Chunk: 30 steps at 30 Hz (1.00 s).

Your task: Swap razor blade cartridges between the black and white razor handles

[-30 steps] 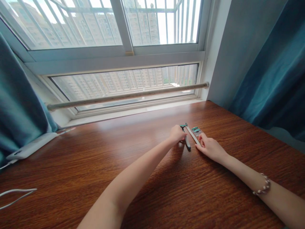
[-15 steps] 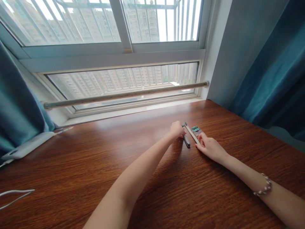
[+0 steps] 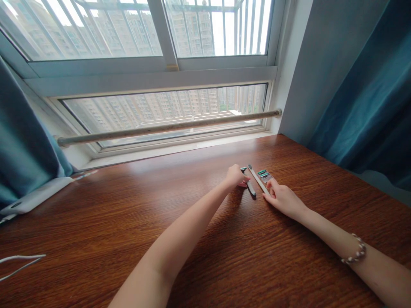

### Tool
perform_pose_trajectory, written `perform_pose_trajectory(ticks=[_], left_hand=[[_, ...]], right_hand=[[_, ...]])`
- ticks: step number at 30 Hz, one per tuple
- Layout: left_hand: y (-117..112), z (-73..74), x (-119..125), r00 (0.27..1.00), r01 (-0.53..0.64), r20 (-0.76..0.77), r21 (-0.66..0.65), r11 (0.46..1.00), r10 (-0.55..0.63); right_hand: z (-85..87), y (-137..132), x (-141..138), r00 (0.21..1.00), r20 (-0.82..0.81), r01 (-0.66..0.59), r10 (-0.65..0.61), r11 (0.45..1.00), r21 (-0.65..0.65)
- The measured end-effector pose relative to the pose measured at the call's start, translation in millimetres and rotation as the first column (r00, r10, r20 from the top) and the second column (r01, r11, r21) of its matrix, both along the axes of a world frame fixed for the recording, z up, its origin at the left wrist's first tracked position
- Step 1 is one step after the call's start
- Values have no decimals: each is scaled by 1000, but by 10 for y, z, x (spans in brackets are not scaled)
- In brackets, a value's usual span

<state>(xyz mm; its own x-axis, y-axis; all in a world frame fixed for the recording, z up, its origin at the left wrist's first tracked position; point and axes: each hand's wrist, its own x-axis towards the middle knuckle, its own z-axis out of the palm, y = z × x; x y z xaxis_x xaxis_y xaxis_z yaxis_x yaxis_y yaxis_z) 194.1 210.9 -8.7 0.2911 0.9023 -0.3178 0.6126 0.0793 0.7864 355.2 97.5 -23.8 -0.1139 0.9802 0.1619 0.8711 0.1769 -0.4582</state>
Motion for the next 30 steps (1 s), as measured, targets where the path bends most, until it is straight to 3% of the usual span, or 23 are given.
perform_pose_trajectory(ticks=[11, 23, 27, 30], left_hand=[[-1, -4, -15, 998, 24, 61, -129, 991, -16], [-33, -30, -53, 991, 28, 132, -164, 986, -6], [-117, -49, -103, 975, 59, 222, -155, 986, -24], [-304, -43, -248, 952, 82, 302, -117, 990, -43]], right_hand=[[-2, 0, -1, 1000, -26, 6, -6, 1000, 0], [-35, 20, 1, 1000, -14, 21, -21, 1000, 11], [-36, 19, 8, 1000, -22, 13, -13, 1000, 9], [-22, -8, 11, 999, -39, 22, -20, 999, 41]])
